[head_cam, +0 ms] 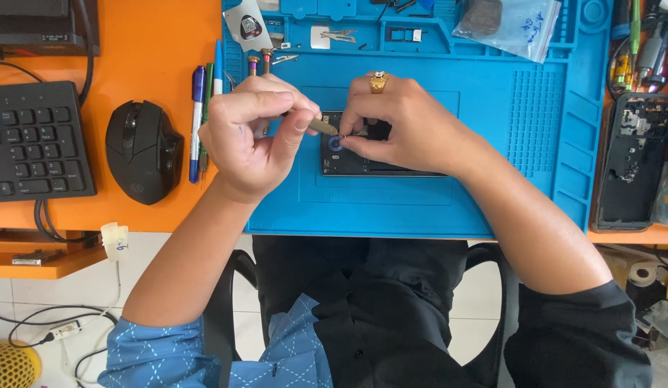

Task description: Removing internal screws from a mobile phone using a precision screwdriver on a repair bench.

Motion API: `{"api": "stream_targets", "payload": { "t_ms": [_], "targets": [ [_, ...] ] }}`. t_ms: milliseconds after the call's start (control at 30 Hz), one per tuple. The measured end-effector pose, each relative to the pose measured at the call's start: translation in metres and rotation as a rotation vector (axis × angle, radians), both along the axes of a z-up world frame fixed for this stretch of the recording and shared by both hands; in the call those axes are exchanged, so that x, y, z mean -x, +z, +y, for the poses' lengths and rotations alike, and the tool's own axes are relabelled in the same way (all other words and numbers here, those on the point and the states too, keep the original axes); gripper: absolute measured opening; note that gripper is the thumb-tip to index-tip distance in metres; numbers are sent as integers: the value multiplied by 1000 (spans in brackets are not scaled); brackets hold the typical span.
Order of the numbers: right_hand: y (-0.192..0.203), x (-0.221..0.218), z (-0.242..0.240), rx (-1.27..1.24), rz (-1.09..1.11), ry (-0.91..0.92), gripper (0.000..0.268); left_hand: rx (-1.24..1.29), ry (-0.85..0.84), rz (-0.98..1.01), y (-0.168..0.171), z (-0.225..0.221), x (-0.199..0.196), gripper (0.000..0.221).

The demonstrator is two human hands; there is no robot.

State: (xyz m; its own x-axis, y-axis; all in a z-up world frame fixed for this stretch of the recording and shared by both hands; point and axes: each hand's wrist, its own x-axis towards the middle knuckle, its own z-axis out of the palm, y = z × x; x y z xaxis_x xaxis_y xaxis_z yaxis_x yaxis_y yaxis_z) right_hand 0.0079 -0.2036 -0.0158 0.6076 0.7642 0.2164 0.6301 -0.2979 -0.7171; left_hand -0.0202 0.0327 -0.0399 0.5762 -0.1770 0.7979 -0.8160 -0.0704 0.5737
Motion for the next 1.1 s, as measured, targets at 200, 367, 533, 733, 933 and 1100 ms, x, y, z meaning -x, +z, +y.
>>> {"api": "stream_targets", "payload": {
  "t_ms": [200, 367, 533, 733, 933, 1100],
  "targets": [
    [2, 1, 0, 4, 0, -1, 11, -13, 9, -68, -1, -2, -3, 21],
    [0, 0, -3, 33, -10, 7, 15, -14, -46, -100, -2, 0, -5, 19],
    [0, -4, -12, 46, -98, 31, 25, -32, -148, -190, -15, 6, 0, 16],
    [-5, -7, -15, 122, -102, -10, 19, -240, -67, -236, -16, 8, 4, 18],
    [-5, -8, -15, 118, -123, 0, 19, -282, -71, -264, -15, 8, 1, 15],
    [-4, -8, -14, 106, -106, -2, 19, -309, -119, -272, -9, 7, 1, 19]
  ]
}}
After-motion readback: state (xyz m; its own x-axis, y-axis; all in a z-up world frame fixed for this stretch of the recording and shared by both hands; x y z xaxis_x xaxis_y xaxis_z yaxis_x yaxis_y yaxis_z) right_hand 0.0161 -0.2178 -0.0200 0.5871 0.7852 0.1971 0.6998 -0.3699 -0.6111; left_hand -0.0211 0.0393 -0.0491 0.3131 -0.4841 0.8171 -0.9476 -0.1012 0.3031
